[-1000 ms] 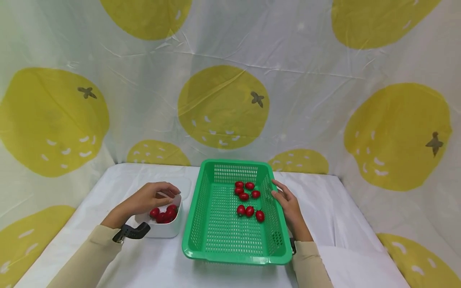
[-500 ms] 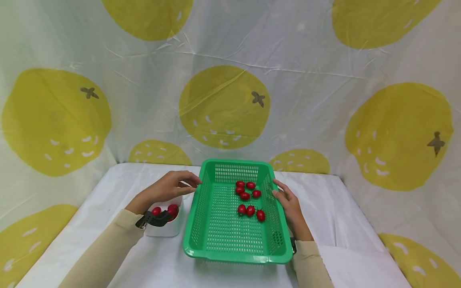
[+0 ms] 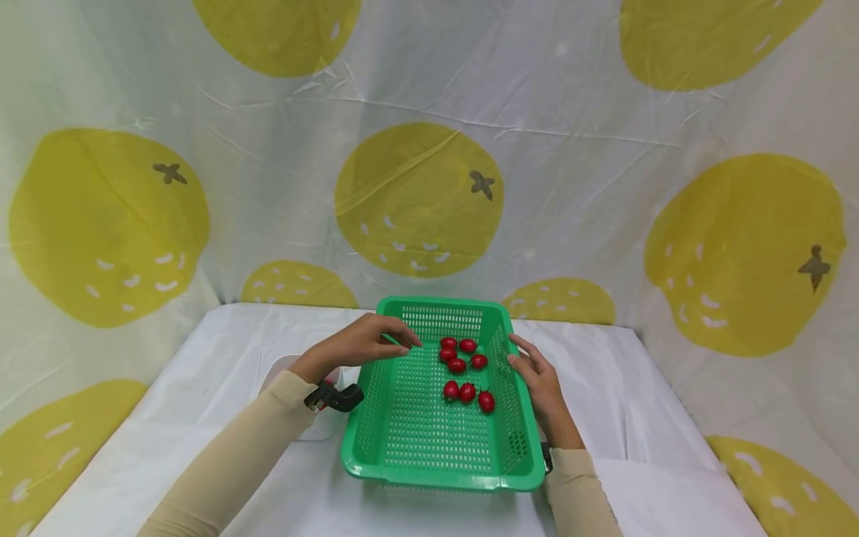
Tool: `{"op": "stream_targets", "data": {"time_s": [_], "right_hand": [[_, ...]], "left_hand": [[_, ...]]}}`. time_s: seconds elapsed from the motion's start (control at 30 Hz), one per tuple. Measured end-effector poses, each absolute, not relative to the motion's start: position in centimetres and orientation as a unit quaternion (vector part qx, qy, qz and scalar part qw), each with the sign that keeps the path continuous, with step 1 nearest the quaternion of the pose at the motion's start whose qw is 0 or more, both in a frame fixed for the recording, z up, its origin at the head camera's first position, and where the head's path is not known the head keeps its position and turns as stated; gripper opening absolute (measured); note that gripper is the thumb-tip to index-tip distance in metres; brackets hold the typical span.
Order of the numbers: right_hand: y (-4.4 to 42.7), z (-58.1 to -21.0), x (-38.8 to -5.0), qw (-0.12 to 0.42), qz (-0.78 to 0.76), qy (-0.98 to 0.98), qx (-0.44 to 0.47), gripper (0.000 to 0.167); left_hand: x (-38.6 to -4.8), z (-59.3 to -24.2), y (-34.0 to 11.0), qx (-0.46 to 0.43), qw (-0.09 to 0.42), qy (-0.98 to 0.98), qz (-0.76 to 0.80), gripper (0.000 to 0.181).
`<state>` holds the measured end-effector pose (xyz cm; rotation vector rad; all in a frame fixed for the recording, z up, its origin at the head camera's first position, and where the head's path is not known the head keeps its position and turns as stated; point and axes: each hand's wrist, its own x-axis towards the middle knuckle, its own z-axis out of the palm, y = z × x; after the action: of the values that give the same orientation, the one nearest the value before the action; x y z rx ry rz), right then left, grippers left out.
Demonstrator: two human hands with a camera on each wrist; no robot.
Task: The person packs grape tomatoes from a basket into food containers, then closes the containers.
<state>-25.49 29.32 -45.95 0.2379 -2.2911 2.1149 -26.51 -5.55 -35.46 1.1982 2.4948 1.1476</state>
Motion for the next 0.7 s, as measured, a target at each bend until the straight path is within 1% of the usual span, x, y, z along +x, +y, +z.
{"op": "stream_targets", "data": {"time_s": [0.33, 0.43, 0.57, 0.7], "right_hand": [[29.1, -45.7, -25.5, 0.006, 0.672, -0.738, 0.068, 0.053], [29.2, -45.7, -25.5, 0.003, 0.673, -0.736, 0.066, 0.054], [29.4, -45.8, -25.4, 0.001, 0.673, -0.737, 0.063, 0.053], [29.3, -46.1, -25.4, 0.002, 0.673, -0.737, 0.064, 0.052]], "left_hand": [[-27.8, -35.7, -1.9, 0.423, 0.06, 0.828, 0.364, 0.017], [-28.1, -35.9, -0.7, 0.422, 0.072, 0.827, 0.366, 0.017], [-28.3, -36.3, 0.8, 0.409, 0.1, 0.821, 0.386, 0.017], [-28.4, -37.0, 1.9, 0.401, 0.111, 0.822, 0.388, 0.016]]}}
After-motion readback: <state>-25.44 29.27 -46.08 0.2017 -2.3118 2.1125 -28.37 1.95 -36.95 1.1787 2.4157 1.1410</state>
